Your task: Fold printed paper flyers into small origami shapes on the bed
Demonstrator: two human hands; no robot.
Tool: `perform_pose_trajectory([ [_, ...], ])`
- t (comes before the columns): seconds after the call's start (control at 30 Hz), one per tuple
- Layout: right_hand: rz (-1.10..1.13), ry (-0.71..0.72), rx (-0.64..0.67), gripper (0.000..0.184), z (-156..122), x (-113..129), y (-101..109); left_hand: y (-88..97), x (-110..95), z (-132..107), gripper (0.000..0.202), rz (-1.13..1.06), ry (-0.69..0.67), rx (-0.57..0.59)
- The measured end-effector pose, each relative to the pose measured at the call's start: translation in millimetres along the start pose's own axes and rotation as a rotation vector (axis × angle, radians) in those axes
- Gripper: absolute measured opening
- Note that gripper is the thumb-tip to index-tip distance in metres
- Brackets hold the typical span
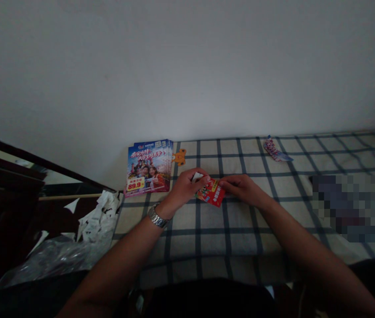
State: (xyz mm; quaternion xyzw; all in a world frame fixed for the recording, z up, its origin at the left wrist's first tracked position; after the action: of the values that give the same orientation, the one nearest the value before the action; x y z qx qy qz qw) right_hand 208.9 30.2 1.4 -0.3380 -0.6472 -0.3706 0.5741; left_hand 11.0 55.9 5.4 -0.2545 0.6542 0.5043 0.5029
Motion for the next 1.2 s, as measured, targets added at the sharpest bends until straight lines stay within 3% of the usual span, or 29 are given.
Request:
perform_pose_trajectory([
  [0.3, -0.068, 0.026, 0.014, 0.046, -1.9, 4.5, 1.2, 0.3, -0.5, -0.2, 0.035, 0.038, -0.040, 0.001],
  [1.2, 0.027, 0.031, -0.178, 0.033, 1.3, -4.0, 1.1, -8.1, -2.0, -0.8, 0.038, 0.169, -0.066, -0.025],
])
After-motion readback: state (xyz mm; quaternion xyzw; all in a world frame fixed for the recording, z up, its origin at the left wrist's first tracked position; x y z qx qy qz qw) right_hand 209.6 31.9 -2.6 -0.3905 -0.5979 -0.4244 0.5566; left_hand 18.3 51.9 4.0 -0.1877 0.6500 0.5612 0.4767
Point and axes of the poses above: each hand's wrist, its own z-axis towards the middle knuckle, its own y-axis out of the back of the hand, x = y × z, the point moved 5 cm from there along z, towards the middle knuckle, and after that the axes turned 12 degrees about z, right-handed, at the moved point
